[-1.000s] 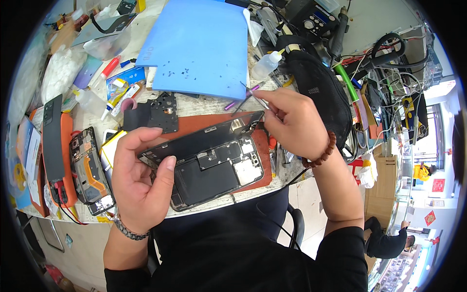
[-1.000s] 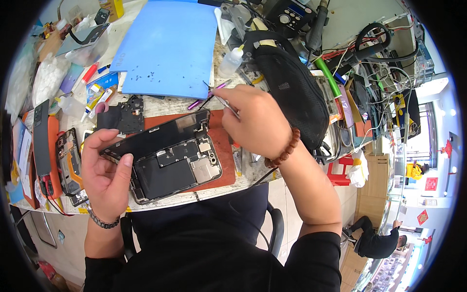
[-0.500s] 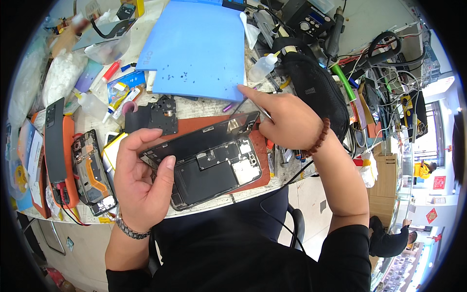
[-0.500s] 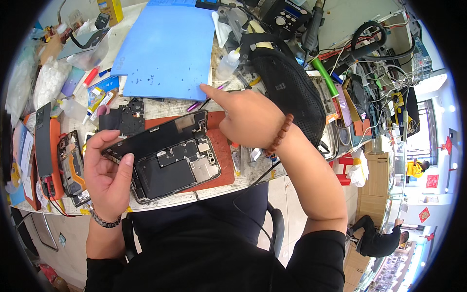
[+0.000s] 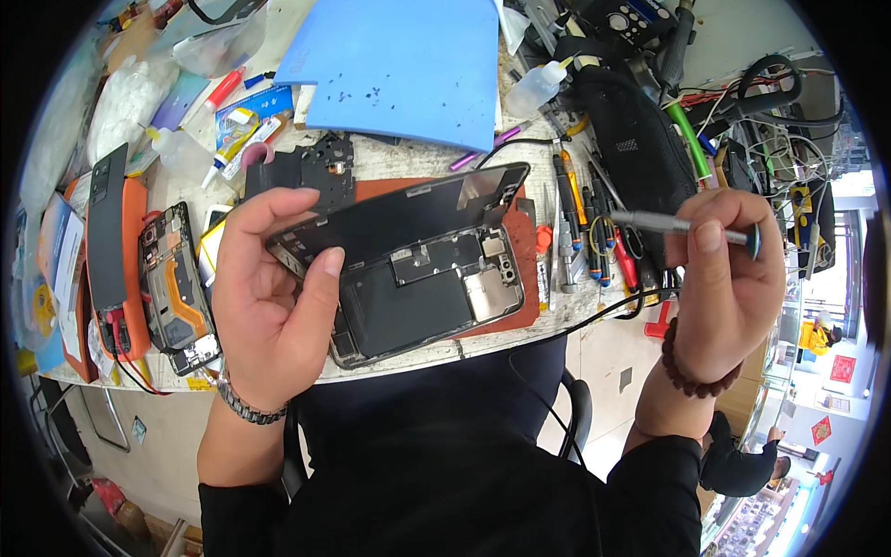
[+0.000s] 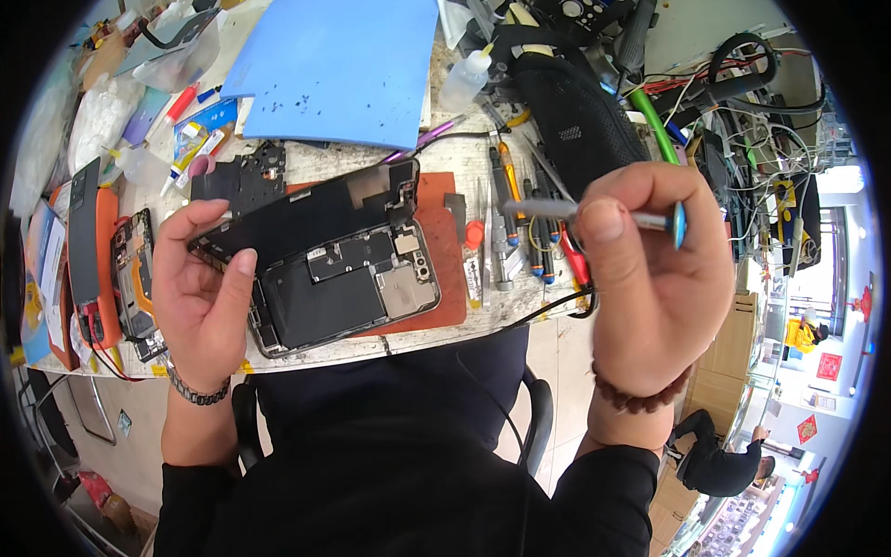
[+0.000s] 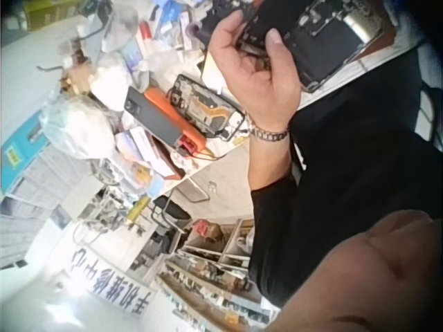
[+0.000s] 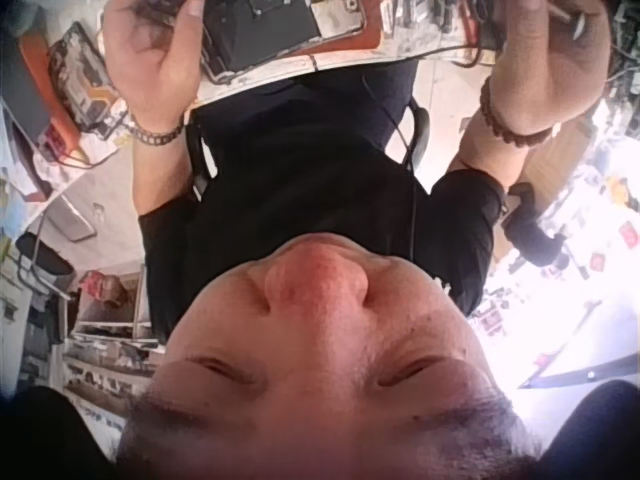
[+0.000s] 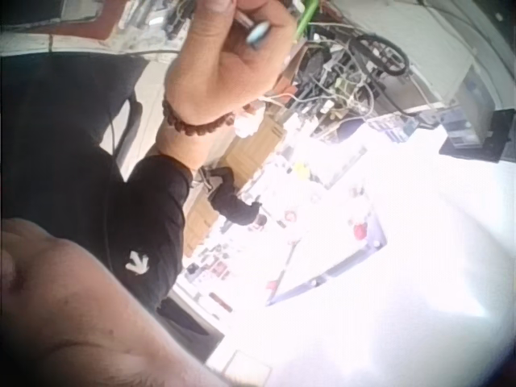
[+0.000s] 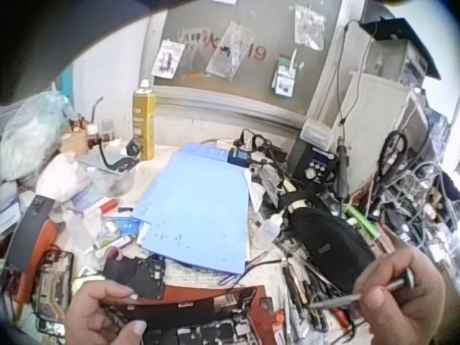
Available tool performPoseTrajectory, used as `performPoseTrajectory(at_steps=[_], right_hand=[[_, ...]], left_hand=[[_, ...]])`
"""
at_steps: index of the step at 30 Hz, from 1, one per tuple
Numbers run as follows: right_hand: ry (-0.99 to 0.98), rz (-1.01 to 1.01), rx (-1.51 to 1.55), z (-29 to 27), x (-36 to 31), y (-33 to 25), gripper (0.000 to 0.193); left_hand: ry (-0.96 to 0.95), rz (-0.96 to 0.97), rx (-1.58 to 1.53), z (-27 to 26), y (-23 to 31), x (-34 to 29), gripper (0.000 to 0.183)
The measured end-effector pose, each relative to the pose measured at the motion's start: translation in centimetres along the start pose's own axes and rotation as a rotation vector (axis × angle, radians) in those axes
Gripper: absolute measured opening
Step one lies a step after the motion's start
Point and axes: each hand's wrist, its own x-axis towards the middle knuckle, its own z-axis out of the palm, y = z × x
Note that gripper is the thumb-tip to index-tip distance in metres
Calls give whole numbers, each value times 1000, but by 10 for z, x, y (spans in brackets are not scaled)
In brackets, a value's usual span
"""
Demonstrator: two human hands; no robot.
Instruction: The person removes the screen protector from a smartphone, then uses a prying tool to separate the screen assembly from the frame. They continue to pry around the edges and use a screwdriver to loosen internal screws, partially opening the device.
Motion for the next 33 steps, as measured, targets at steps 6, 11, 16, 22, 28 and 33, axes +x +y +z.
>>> performPoseTrajectory(at_steps=[6, 11, 16, 22, 28, 33], right_hand=[[-317, -61, -206, 38, -18, 16, 30], [-387, -83, -244, 48, -14, 20, 31], [-407, -87, -268, 50, -12, 20, 31], [-424, -75, -265, 49, -12, 22, 30], [-417, -156, -262, 51, -9, 25, 30], [-414, -125, -238, 52, -10, 24, 31]], left_hand=[[-10, 50, -2, -1, -4, 3, 51], [18, 39, 4, -1, -6, 1, 51], [-14, 84, -26, -1, -8, 3, 51], [29, 17, 34, 0, -4, 1, 50], [14, 44, 18, -1, -5, 2, 51], [19, 49, 15, 0, -5, 2, 51]])
